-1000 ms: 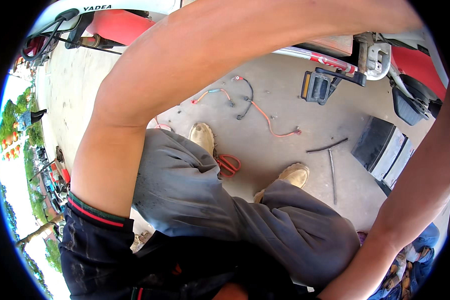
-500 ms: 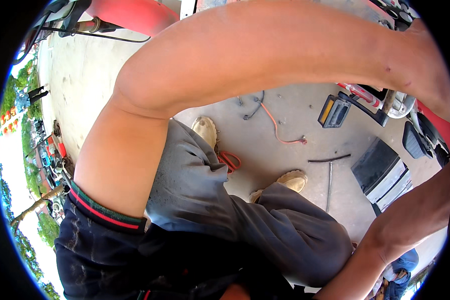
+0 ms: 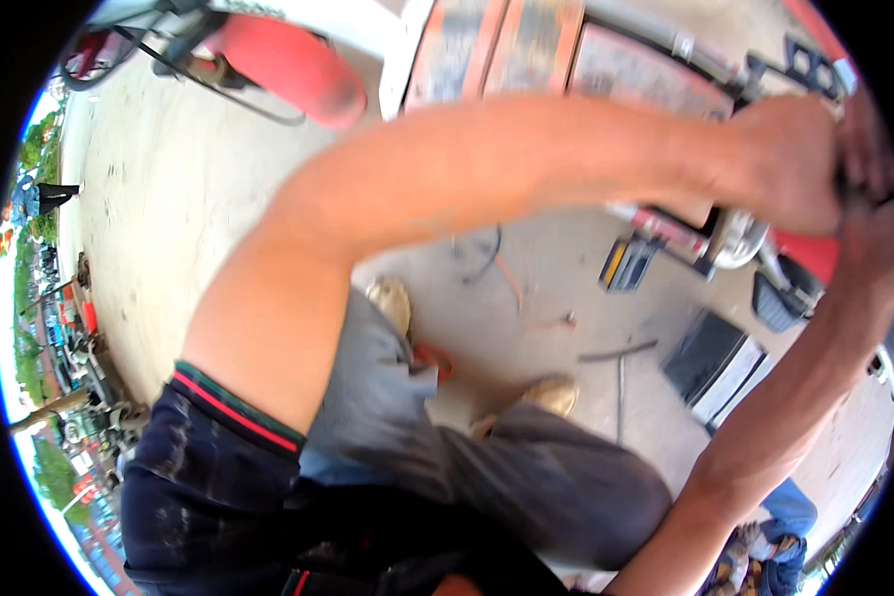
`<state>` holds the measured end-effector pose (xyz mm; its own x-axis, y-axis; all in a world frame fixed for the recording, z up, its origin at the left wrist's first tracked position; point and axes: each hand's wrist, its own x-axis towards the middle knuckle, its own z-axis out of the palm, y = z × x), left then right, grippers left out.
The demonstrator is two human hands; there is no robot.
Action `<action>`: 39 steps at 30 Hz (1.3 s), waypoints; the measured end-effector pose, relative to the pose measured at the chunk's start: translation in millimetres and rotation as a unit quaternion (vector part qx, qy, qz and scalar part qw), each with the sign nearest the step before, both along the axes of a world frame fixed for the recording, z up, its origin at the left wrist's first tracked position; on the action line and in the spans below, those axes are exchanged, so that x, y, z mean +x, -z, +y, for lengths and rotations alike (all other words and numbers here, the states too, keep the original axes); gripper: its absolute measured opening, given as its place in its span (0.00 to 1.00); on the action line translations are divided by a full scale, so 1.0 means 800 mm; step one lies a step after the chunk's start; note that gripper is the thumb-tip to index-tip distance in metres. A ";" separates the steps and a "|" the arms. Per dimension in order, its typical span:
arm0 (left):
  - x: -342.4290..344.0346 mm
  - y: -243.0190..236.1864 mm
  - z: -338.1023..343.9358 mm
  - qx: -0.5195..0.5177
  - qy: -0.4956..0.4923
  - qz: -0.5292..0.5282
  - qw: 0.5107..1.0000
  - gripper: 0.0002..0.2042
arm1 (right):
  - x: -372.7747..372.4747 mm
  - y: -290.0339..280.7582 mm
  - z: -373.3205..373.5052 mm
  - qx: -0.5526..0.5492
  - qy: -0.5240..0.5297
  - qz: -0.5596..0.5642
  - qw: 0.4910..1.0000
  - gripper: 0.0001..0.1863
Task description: The person sits on the ground and installs a battery into the compartment of an electric scooter. They use a screwdriver to tighten the battery terminals and connect the wires to the battery posts.
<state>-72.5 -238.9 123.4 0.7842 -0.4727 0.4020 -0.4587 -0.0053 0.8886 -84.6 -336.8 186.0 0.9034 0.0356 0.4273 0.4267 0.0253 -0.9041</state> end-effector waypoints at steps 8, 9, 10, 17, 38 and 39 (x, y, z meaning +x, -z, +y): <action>-0.053 0.029 0.053 0.100 -0.031 -0.125 0.987 0.26 | -0.046 -0.014 0.014 -0.023 0.049 -0.054 0.997 0.19; -0.061 0.039 0.062 0.136 -0.037 -0.135 0.981 0.26 | -0.045 -0.004 0.009 -0.025 0.047 -0.054 0.997 0.20; -0.073 0.038 0.075 0.173 -0.043 -0.146 0.973 0.27 | -0.048 -0.004 0.008 -0.025 0.047 -0.055 0.997 0.20; -0.155 0.059 0.157 0.356 0.201 -0.125 0.904 0.15 | -0.069 0.005 0.013 -0.037 0.124 -0.009 0.992 0.19; -0.202 0.243 0.526 0.788 0.045 0.193 0.583 0.10 | -0.221 0.210 0.150 -0.124 -0.325 0.518 0.781 0.26; -0.206 0.246 0.531 0.780 0.039 0.202 0.591 0.11 | -0.235 0.242 0.142 -0.166 -0.328 0.530 0.764 0.24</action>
